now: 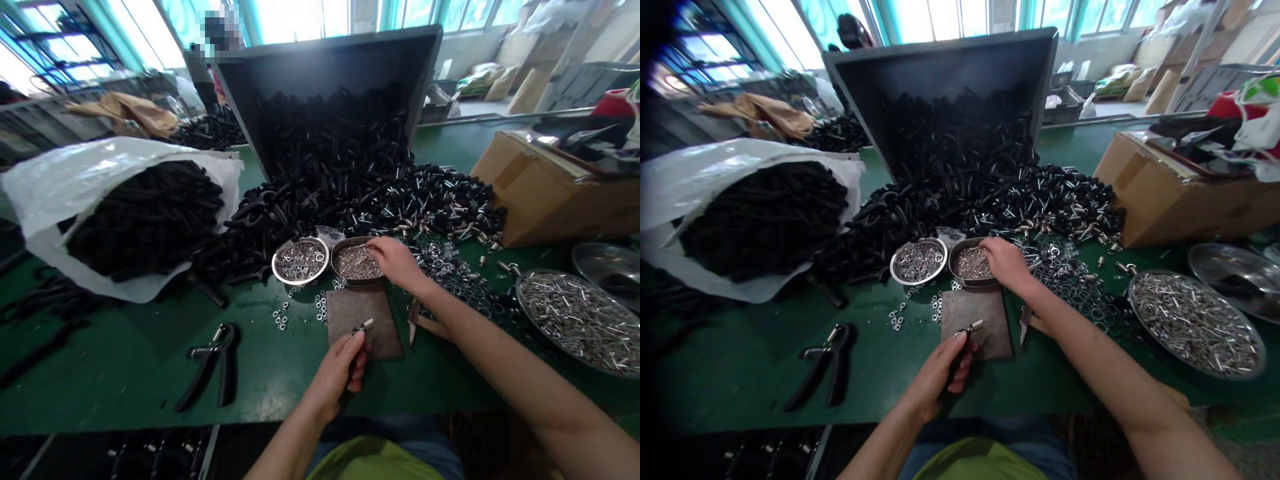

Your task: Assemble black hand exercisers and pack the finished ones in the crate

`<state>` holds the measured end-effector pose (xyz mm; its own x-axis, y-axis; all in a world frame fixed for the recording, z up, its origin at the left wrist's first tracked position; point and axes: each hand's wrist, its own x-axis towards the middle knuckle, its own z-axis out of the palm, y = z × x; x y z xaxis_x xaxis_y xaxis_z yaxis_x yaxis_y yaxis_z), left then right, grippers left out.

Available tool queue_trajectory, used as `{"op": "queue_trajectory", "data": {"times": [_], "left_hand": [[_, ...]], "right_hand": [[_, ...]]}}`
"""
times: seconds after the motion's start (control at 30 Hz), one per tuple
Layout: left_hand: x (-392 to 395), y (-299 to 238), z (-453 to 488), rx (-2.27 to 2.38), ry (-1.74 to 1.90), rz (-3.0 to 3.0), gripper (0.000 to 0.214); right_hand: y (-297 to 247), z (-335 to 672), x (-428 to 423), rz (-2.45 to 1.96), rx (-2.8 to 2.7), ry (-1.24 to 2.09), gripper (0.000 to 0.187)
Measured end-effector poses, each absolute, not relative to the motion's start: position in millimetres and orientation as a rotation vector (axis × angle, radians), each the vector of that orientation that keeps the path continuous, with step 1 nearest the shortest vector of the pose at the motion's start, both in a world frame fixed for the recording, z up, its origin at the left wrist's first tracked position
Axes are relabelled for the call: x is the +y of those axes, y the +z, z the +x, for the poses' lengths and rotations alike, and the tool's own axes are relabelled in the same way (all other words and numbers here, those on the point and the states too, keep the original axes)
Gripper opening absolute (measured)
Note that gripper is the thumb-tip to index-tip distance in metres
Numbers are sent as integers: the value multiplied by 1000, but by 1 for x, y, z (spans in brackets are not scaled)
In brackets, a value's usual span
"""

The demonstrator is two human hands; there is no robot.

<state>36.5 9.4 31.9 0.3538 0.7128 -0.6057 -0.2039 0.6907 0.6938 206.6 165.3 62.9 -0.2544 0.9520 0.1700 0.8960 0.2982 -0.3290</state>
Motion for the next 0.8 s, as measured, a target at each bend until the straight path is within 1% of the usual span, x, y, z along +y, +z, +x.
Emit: {"op": "queue_trajectory", "data": {"times": [0.03,0.13,0.23,0.3,0.37,0.5,0.57,0.63,0.7,0.8], "left_hand": [[9,31,36,1058,657,528,43],[8,27,33,1050,751,431,46],[11,26,29,1005,812,293,59],[16,25,26,1000,852,192,63],[22,25,23,1005,896,106,55],[29,23,17,844,968,-41,30],[30,22,15,754,997,-84,25],[30,21,15,702,1021,-104,26],[29,20,15,662,1045,-112,28],[28,21,16,634,1076,-114,26]], "right_hand": [[60,207,190,-1724,-2242,175,27],[50,205,248,-1776,-2309,140,29],[45,203,270,-1781,-2399,126,27],[46,205,269,-1756,-2447,86,29],[48,211,263,-1713,-2493,39,31],[52,227,246,-1652,-2555,-26,32],[59,232,233,-1599,-2539,-64,35],[69,233,212,-1490,-2455,-63,37],[83,228,181,-1350,-2332,27,35],[99,212,122,-1170,-2253,327,24]]}}
